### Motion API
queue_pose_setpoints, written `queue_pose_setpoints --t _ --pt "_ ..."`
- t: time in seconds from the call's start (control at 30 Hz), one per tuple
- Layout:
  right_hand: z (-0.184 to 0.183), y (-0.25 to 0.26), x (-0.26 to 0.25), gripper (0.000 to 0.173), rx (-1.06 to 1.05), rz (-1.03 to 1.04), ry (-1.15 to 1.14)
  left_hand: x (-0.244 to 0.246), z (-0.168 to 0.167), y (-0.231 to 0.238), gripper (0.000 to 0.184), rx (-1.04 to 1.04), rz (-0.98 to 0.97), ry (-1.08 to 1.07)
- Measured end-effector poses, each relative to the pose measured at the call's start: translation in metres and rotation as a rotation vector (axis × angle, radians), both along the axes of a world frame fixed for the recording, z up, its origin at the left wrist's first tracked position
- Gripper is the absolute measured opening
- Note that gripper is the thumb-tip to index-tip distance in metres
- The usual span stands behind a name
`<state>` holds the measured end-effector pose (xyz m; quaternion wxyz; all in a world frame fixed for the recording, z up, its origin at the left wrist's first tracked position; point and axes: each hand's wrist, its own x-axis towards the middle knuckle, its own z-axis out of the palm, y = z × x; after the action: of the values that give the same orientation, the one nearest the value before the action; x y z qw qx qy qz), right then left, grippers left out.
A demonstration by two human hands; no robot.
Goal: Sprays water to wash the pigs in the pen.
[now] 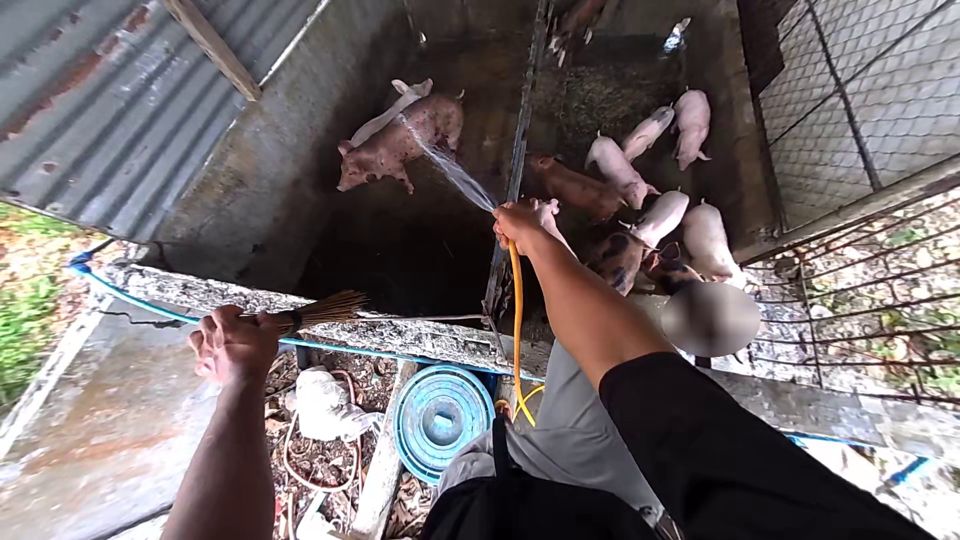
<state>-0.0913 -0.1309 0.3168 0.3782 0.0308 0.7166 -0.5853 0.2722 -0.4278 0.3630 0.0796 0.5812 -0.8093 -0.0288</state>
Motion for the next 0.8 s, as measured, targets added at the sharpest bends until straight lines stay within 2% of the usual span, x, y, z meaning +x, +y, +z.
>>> queue_pose_setpoints --t 0.37,0.63,0.8 --pt "-0.005 -0.006 0.011 0.017 0.017 0.14 -0.029 -0.001 -0.002 0.004 0.045 -0.006 0.006 -0.001" --pt "0.003 -0.009 0.014 0.018 -0.022 0.154 -0.011 -0.003 0.0 0.009 0.046 0.0 -0.013 -0.019" --pt "0.0 -0.003 0.008 0.019 -0.003 0.072 -0.011 -0.006 -0.001 0.011 0.047 -0.007 -0.018 -0.035"
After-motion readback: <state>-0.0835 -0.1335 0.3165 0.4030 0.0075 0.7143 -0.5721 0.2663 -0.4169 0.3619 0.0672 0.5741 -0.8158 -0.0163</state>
